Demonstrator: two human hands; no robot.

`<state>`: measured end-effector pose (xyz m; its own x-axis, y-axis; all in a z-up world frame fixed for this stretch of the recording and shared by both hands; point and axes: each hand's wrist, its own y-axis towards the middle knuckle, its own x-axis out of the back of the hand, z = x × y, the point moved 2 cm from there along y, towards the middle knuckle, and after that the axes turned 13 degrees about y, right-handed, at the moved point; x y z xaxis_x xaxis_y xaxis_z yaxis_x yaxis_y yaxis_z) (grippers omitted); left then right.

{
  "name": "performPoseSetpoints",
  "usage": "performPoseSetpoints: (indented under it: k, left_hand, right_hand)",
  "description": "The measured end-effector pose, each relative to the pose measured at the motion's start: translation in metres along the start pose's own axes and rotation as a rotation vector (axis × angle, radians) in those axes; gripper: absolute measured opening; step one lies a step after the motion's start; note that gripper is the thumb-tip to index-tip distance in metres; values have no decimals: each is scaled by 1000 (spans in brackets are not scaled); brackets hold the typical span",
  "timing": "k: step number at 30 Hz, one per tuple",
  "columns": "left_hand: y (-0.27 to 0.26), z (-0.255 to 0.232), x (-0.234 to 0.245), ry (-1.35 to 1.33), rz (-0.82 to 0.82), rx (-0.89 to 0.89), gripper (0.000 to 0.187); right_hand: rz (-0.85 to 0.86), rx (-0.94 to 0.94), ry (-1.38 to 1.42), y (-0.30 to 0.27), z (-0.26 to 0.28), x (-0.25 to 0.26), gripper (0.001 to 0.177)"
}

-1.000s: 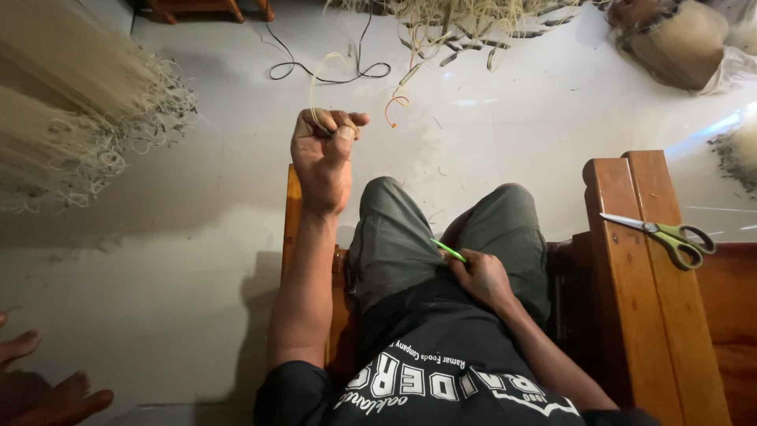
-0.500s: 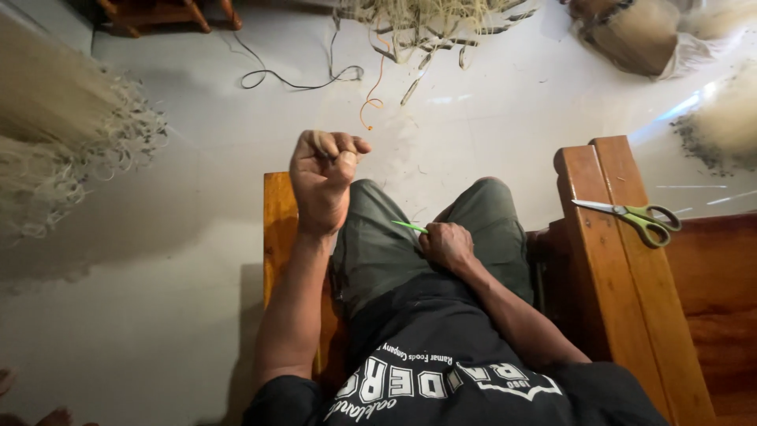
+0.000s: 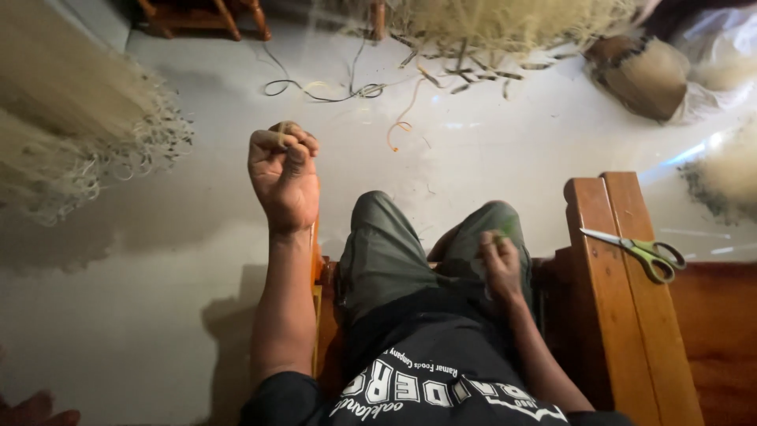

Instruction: Repairing a fishing net by threading a shuttle through the mesh and tying knots

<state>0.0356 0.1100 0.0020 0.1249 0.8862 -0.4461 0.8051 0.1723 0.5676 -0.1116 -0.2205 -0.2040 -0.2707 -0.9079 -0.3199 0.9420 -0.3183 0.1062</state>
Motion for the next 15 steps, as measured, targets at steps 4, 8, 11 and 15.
performPoseSetpoints:
  k: [4,8,11,15]
  left_hand:
    - [-2,-9,-8,113,111,-128,21]
    - [-8,2,-14,104,241,-79,20]
    - [-11,18,-11,141,295,-11,17]
    - [-14,-6,-29,246,380,98,14]
  right_hand:
    - [-158,99,289,13,46,-12,15]
    - [-106,251,507,21,82,-17,8]
    - [61,340,710,17,136,-43,22]
    - [-140,346,781,-19,182,-61,8]
